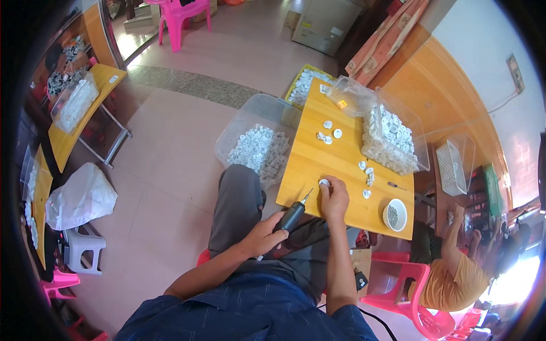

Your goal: Assembling small plastic components by driving screws with an electric screwdriver.

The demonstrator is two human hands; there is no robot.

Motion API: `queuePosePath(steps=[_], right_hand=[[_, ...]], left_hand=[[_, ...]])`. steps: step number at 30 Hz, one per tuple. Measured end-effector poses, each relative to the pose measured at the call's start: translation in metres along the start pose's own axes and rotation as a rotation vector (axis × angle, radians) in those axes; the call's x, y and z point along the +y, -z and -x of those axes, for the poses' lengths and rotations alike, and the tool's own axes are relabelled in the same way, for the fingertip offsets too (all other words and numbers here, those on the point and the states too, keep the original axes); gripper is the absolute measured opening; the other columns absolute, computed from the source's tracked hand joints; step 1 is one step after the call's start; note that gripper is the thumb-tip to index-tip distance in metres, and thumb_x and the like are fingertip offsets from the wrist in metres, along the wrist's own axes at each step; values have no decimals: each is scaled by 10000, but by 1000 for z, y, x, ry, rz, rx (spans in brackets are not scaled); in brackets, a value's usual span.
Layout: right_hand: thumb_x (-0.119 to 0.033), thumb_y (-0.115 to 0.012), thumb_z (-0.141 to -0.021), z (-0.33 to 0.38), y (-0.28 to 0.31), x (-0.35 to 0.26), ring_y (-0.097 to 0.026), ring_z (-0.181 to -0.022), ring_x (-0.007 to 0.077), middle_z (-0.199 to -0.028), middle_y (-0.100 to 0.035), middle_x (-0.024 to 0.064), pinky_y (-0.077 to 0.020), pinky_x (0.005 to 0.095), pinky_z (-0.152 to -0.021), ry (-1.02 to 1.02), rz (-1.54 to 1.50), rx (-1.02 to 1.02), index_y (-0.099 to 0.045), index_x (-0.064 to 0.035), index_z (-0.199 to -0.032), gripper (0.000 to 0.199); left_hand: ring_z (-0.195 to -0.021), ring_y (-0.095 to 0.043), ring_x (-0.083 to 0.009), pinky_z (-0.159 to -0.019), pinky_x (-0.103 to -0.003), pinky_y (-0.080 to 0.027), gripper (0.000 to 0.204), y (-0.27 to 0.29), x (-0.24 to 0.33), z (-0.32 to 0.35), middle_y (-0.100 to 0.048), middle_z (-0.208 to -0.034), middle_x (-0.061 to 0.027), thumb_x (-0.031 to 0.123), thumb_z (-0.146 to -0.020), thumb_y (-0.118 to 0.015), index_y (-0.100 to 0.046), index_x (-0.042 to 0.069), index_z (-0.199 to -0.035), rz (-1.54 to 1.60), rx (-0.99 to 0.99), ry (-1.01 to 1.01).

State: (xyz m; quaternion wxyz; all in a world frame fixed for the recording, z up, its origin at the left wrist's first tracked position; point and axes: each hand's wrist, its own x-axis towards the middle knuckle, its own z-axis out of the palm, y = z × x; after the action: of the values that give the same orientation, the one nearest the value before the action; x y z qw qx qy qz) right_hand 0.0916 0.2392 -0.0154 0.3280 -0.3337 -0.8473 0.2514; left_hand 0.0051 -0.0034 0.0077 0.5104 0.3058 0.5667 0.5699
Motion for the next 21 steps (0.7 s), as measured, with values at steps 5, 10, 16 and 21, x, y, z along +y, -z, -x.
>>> queuePosePath(steps=[5, 10, 16, 21], right_hand=[[-35, -675, -890, 7, -12, 8, -618, -793, 149, -901, -647, 53, -507, 278, -731, -71, -242, -9, -669, -46, -1030, 140], [-48, -654, -932, 15, -21, -4, -576, -815, 66, -911, -644, -14, -485, 223, -743, -313, -711, -126, -671, -23, -1016, 89], [-47, -663, -928, 20, -22, -7, -569, -784, 52, -904, -640, -29, -486, 206, -733, -305, -655, -111, -690, -19, -1090, 167], [-22, -675, -909, 26, -23, -10, -557, -774, 48, -901, -638, -24, -484, 205, -709, -302, -616, -99, -717, -23, -1078, 174]], left_hand=[[-706, -597, -109, -640, -275, -507, 370, 0, 1, -1, -595, -897, -38, 110, -920, -543, -482, 34, -1277, 35, -17, -4], [-710, -607, -114, -634, -273, -507, 310, 2, -2, -2, -591, -924, -46, 131, -935, -507, -480, 32, -1227, 119, -67, 34], [-712, -607, -120, -635, -273, -507, 292, 2, -4, -3, -589, -916, -50, 138, -936, -507, -486, 35, -1208, 125, -61, 64], [-708, -605, -121, -636, -275, -508, 284, 2, -9, -6, -591, -911, -49, 146, -938, -511, -497, 41, -1201, 119, -56, 56]])
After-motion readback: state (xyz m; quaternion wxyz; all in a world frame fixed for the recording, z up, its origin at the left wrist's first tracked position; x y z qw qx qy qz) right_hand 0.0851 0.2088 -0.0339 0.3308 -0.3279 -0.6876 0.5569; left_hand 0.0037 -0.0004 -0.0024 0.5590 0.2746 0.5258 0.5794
